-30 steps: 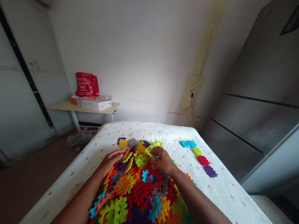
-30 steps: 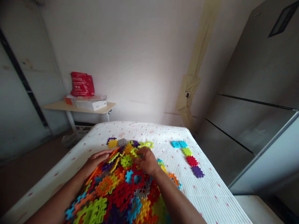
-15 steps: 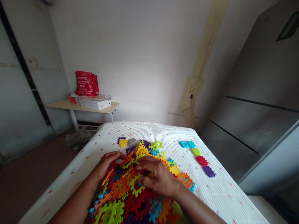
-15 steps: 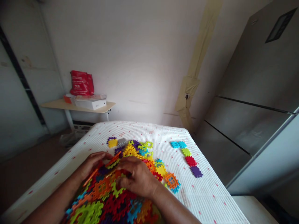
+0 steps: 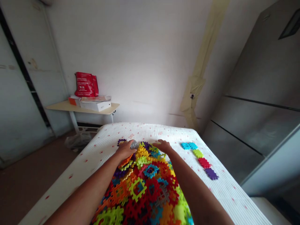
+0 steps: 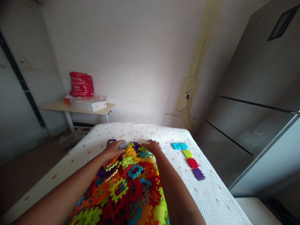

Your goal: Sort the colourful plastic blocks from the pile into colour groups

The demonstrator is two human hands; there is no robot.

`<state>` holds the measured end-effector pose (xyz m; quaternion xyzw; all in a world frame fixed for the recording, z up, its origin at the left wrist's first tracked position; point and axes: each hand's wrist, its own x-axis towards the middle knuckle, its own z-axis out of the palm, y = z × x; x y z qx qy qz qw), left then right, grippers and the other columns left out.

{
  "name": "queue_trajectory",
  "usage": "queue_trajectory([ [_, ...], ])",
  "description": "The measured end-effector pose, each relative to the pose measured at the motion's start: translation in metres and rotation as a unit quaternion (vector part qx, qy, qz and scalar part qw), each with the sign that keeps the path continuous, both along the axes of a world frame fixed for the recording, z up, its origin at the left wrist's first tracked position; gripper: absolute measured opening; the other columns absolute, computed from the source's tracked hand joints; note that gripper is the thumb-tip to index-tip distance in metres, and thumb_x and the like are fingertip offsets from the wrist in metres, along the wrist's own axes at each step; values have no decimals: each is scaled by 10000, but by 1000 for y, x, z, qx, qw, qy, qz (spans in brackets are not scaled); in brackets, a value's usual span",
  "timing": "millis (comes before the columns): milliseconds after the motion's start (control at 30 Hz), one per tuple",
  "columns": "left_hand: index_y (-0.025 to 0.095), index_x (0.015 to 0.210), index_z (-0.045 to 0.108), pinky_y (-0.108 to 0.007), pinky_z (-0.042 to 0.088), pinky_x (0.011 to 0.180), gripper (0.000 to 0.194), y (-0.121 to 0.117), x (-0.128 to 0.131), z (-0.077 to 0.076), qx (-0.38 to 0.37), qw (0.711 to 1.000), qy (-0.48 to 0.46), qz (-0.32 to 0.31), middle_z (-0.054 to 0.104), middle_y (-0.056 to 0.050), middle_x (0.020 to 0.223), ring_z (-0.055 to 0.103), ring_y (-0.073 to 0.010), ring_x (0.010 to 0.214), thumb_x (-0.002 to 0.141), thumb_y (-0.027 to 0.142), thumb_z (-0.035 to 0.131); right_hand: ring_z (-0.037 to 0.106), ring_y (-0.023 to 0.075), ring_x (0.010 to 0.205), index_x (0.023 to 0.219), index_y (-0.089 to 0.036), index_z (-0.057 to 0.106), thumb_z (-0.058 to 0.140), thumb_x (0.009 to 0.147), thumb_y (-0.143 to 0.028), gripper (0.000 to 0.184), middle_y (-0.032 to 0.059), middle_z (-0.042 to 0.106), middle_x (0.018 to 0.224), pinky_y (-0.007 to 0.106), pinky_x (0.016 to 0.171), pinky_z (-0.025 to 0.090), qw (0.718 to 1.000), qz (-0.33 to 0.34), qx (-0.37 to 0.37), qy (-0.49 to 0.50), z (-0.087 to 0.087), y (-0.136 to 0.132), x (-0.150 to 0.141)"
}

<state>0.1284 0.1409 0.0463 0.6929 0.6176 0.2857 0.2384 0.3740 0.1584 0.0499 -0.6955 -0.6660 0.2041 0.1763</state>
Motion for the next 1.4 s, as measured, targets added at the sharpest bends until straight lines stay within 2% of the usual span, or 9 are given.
queue_trajectory([
  [133,176,1142,542,-453,469,884,349,6,15,-14,-16,999,35,11,542,-93,1204,545,-223,1052,835,342,558,448,345,1175,1046,-207,660,743,582,-547,582,135,563,1197,454,923,371,997,24,-28,61,-7,4,-11],
  [300,174,1129,548,-428,487,852,341,6,13,-17,-29,999,-4,14,557,-87,1173,562,-214,1015,836,346,558,620,195,856,1139,-181,600,761,612,-273,559,65,671,953,292,710,478,976,76,-78,190,-4,-2,-12],
  [433,153,1120,552,-418,501,821,353,3,14,-14,-37,996,-76,3,575,-79,1136,578,-215,976,837,364,552,617,152,759,993,-168,661,758,528,-129,477,28,675,875,250,658,477,951,120,-107,265,-2,-8,-12],
  [633,138,1089,569,-420,491,835,354,-14,25,7,-48,983,-164,-70,615,-72,1073,597,-208,951,845,392,530,610,155,785,847,-169,667,783,410,-130,454,5,668,820,278,725,477,861,225,-160,428,19,-20,-14],
  [733,146,1053,615,-395,481,849,306,-28,28,29,-64,976,-167,-122,671,-57,975,623,-215,921,828,323,509,607,161,845,854,-172,657,789,444,-170,431,14,663,880,267,738,473,843,273,-145,440,36,-41,-8],
  [900,231,1071,666,-350,472,875,478,-62,28,63,-101,960,-118,-233,693,-24,1043,616,-271,992,595,227,617,609,169,897,1014,-204,647,725,593,-182,428,31,640,1013,271,727,496,859,349,-103,361,60,-109,10],
  [1067,323,1094,657,-359,360,1025,608,-98,17,73,-100,954,-73,-274,618,34,1216,509,-272,1178,526,135,552,610,168,921,984,-214,677,674,683,-211,301,37,653,999,289,783,494,865,367,-38,339,61,-156,24],
  [1233,348,1149,625,-375,238,1105,554,-127,-7,70,-43,967,-55,-243,506,45,1349,366,-258,1309,612,230,559,614,142,714,858,-168,675,605,746,-252,157,16,660,763,270,686,490,906,241,21,347,41,-114,35],
  [1400,364,1006,689,-365,342,1051,378,-133,-62,39,36,993,-52,-100,590,18,1253,488,-275,1204,656,464,587,624,158,765,966,-195,669,614,677,-107,307,19,675,853,269,699,489,968,172,78,166,30,-44,22],
])
